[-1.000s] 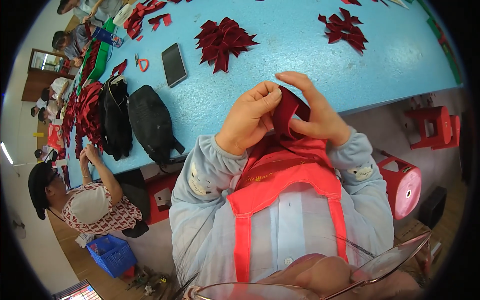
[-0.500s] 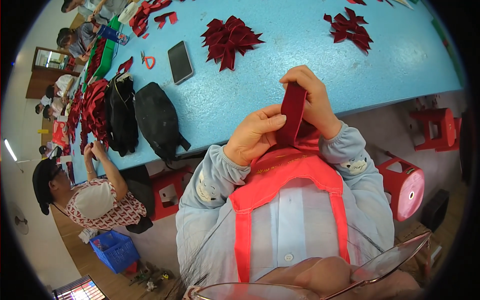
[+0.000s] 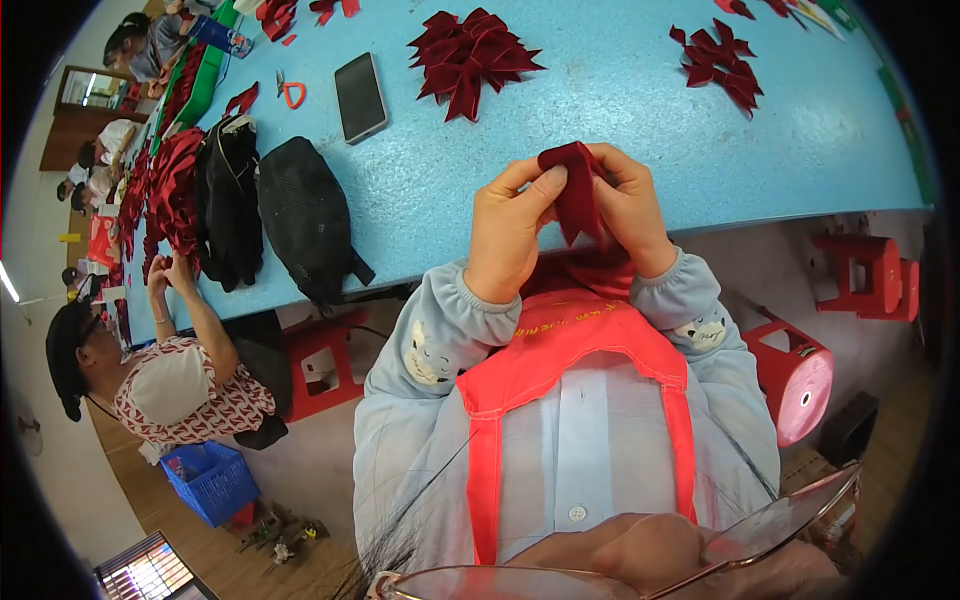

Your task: Folding and assembling small red fabric pieces into decorative bow shapes.

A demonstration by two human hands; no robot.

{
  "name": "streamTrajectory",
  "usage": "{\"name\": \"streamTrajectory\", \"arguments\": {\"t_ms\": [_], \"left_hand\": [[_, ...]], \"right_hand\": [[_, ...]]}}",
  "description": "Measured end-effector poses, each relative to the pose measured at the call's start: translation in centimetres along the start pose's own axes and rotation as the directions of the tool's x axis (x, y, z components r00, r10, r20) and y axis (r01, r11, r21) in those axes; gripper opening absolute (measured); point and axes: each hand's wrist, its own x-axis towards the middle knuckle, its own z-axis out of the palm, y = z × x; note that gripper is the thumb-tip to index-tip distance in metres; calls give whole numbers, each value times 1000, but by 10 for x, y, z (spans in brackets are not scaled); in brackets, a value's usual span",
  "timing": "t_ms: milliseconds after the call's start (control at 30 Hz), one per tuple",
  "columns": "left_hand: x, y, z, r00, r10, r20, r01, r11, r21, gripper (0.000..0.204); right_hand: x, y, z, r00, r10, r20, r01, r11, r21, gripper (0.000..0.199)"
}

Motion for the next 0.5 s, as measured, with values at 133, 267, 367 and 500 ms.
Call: {"name": "streamTrajectory", "arguments": {"t_ms": [133,267,367,500], "left_hand": [[5,-5,-2,996,83,-42,-76,988,138,17],[8,-2,-4,998,58,-18,-54,987,149,16],[9,-2,-4,998,54,-11,-52,985,163,17],[11,-5,-5,987,149,64,-161,944,286,17]], "right_hand": [[-3,2,0,996,84,24,-84,996,-21,18],[0,-5,-5,974,198,107,-213,965,154,19],[2,3,-7,987,151,60,-158,976,151,22],[4,-2,-6,988,141,71,-155,950,273,24]]}}
